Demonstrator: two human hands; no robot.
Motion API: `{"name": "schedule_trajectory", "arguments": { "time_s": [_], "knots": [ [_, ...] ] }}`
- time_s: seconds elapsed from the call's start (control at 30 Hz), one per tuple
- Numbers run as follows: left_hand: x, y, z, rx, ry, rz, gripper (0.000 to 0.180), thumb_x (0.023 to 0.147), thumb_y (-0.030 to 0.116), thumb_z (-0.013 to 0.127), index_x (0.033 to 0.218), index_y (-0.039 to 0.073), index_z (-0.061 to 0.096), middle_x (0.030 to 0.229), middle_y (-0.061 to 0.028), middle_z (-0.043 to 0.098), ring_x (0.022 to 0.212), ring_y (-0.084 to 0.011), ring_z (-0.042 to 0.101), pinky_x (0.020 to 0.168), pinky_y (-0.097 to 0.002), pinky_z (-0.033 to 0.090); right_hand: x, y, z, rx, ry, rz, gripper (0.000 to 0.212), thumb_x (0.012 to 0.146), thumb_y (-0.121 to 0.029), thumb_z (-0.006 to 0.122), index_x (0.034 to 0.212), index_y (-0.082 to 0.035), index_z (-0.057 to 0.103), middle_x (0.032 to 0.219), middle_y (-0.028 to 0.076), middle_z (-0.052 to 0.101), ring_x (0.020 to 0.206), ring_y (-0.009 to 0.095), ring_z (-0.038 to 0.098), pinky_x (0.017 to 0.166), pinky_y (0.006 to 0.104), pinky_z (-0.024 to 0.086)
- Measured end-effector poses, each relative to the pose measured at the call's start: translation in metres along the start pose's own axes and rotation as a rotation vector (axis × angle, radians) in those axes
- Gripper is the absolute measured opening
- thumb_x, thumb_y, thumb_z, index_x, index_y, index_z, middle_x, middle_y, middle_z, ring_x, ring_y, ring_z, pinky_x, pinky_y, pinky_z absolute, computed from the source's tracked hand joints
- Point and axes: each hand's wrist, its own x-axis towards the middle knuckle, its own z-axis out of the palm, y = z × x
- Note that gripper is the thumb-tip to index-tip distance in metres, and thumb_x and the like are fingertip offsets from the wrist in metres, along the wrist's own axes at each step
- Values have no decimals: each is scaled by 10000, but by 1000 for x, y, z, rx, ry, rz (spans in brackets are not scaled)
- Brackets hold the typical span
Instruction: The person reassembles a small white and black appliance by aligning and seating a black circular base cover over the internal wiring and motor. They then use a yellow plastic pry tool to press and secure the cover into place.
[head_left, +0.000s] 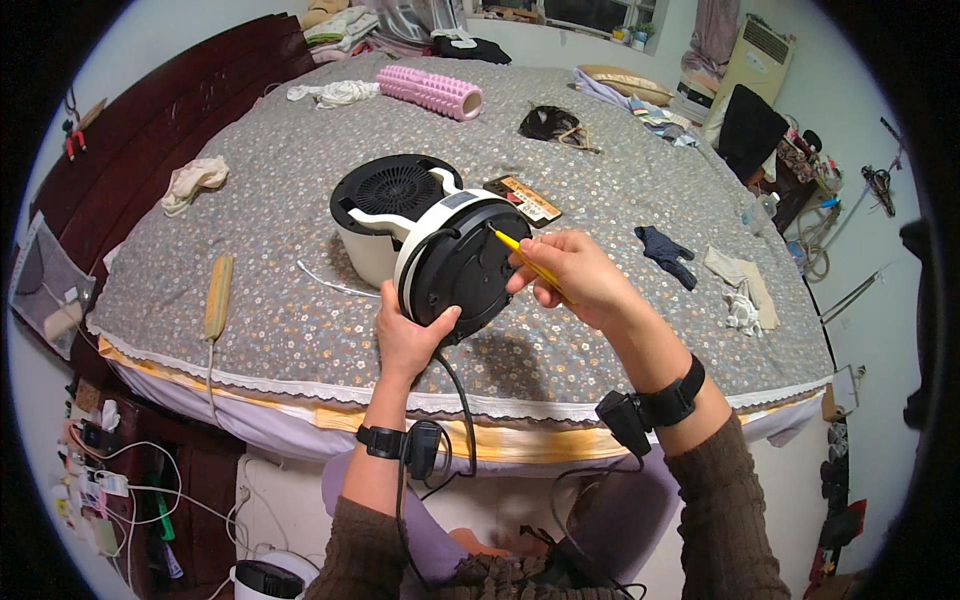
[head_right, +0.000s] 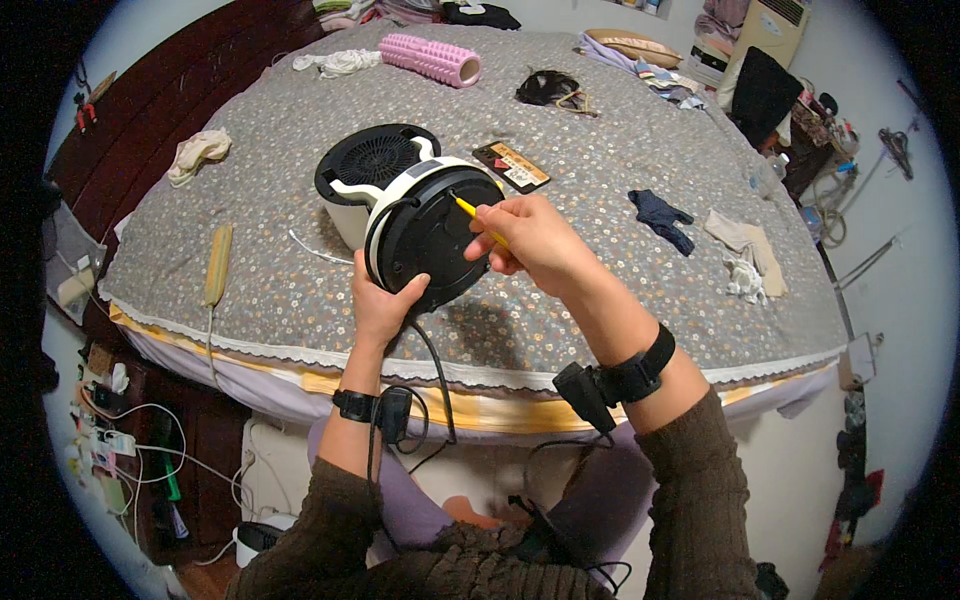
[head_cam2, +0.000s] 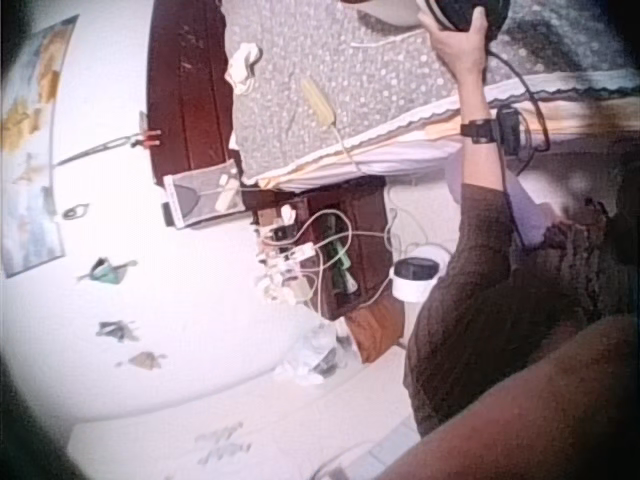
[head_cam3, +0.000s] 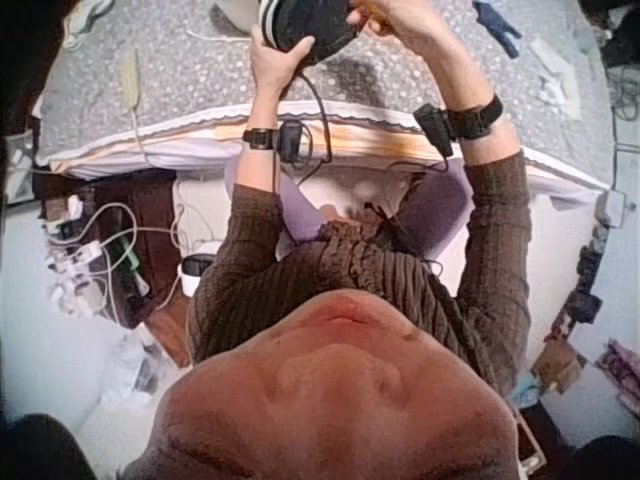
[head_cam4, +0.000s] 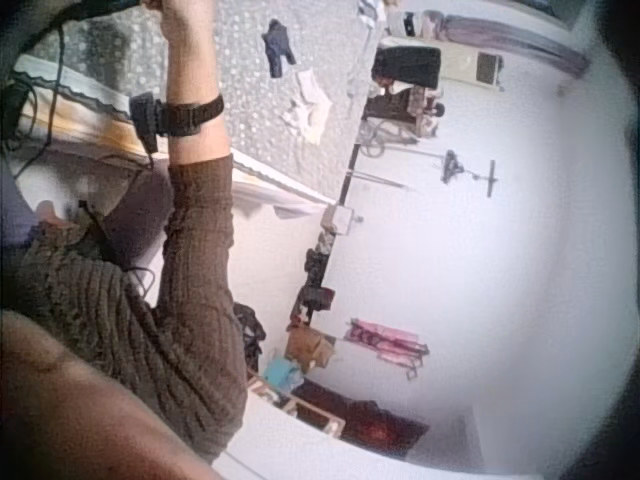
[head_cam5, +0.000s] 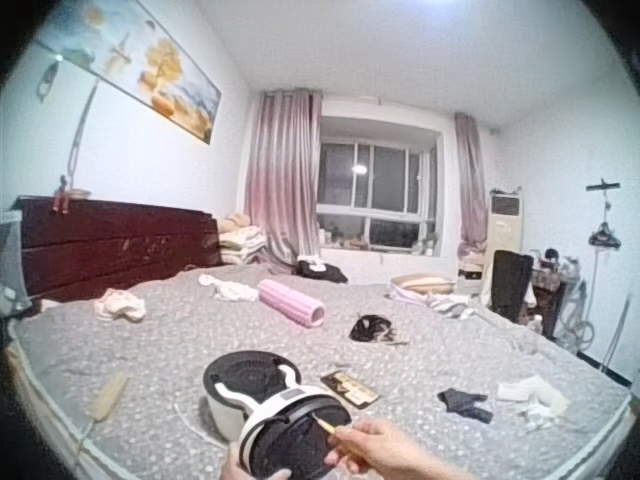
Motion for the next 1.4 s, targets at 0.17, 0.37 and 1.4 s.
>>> {"name": "schedule_trajectory", "arguments": {
  "time_s": [0.17, 0.37, 1.4],
  "knots": [
    [-3, 7, -2, 56, -10, -28, 688, 667, 330, 895, 1157, 49, 501, 1042, -221, 707, 973, -399, 696, 836, -470, 546, 3, -1, 6, 222, 4, 118, 336, 1084, -249, 458, 1077, 40, 629, 839, 121, 722, 538, 89, 557, 497, 219, 459],
    [-1, 10, -3, 49, -16, -34, 678, 671, 323, 896, 1152, 48, 505, 1038, -215, 711, 964, -389, 704, 831, -461, 553, 1, -7, 21, -556, 194, -209, 271, 930, -217, 712, 974, 43, 650, 807, 188, 709, 665, 191, 688, 587, 327, 537],
    [-2, 12, -4, 86, -7, -10, 666, 670, 350, 895, 1118, 50, 505, 1014, -223, 710, 953, -419, 696, 808, -474, 549, 28, -8, 0, -63, -82, 143, 256, 1066, -227, 503, 1080, -4, 629, 756, 50, 659, 617, 121, 645, 491, 281, 500]
  ]
}}
